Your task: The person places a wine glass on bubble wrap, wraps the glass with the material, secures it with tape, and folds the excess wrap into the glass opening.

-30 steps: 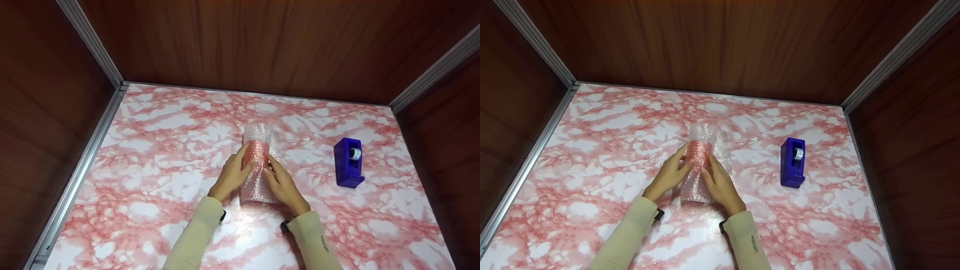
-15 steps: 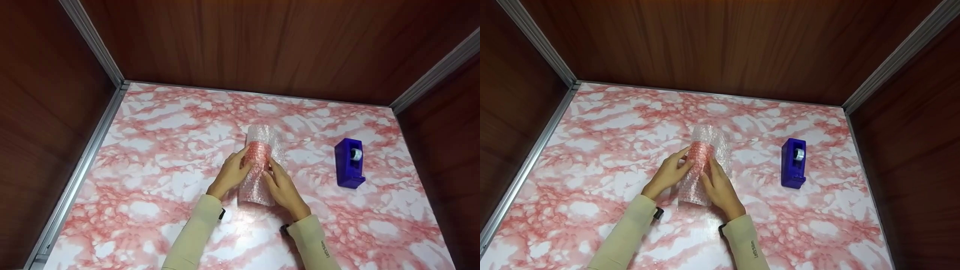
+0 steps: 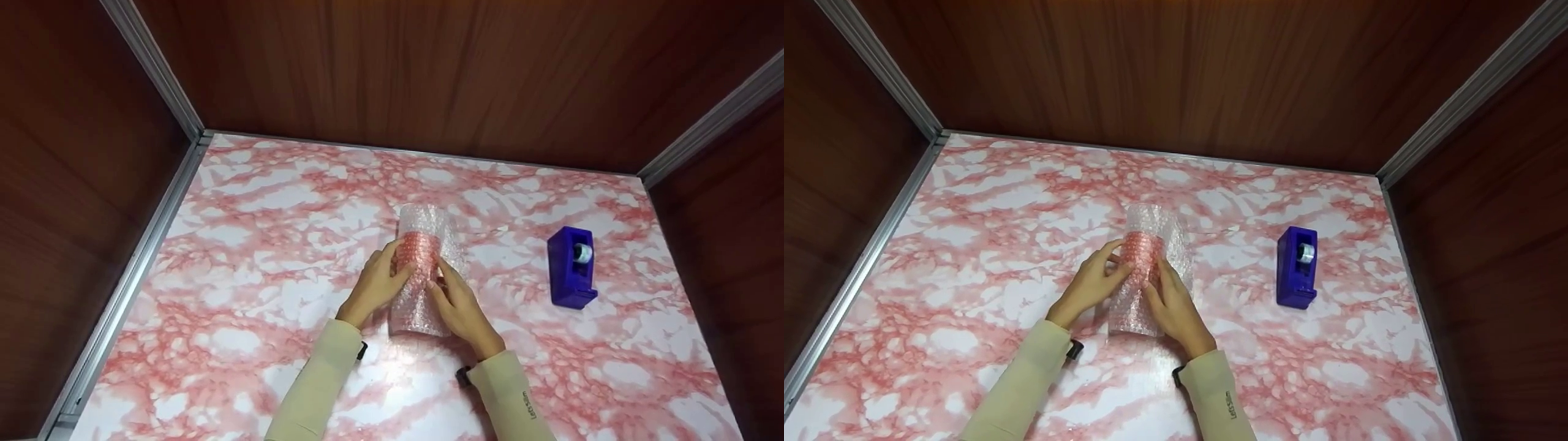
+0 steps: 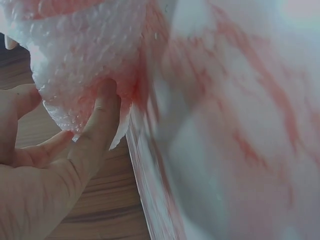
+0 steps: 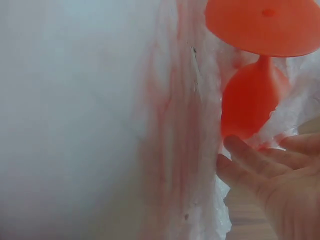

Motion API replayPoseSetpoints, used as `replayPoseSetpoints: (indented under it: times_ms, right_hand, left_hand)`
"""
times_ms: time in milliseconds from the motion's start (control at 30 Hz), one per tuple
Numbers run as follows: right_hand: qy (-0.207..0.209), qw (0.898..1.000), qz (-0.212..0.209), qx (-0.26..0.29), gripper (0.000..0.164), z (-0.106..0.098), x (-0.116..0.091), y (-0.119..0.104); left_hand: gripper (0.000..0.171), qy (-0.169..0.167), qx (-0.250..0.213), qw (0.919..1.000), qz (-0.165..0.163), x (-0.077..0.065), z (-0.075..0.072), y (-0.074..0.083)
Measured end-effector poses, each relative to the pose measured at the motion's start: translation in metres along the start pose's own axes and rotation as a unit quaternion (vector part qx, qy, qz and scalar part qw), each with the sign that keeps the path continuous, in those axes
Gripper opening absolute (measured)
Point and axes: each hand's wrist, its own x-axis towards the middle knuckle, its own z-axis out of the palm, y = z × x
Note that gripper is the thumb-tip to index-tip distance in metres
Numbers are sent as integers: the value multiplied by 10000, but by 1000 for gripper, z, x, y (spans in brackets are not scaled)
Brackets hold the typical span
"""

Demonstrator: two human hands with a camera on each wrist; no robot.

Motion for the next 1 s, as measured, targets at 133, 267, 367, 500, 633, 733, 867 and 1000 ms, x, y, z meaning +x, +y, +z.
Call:
replayPoseSetpoints:
  times_ms: [133,267,367,500,633,733,867,1000]
  right_hand:
    - [14,9998,178,60,59,-2,0,1]
    - [22,9993,378,72,58,-5,-1,3]
    - [12,9989,446,145,57,-6,0,4]
    - [-50,9978,545,364,55,-9,0,6]
    - [-134,9955,704,617,54,-11,0,7]
    - [-167,9932,851,774,53,-12,0,9]
    - [-145,9912,966,898,52,-13,1,9]
    - [-127,9895,1026,1007,52,-13,2,8]
  left_hand:
    - [60,78,-20,10000,15,0,2,1]
    - [59,165,113,9997,150,0,5,3]
    - [58,178,207,9994,204,0,6,4]
    - [56,117,227,9995,168,0,5,6]
    - [54,30,219,9997,48,-1,5,8]
    - [52,-29,231,9997,-6,-1,4,8]
    - [51,-20,203,9998,-30,-2,5,8]
    - [53,-13,163,9999,-28,-1,6,9]
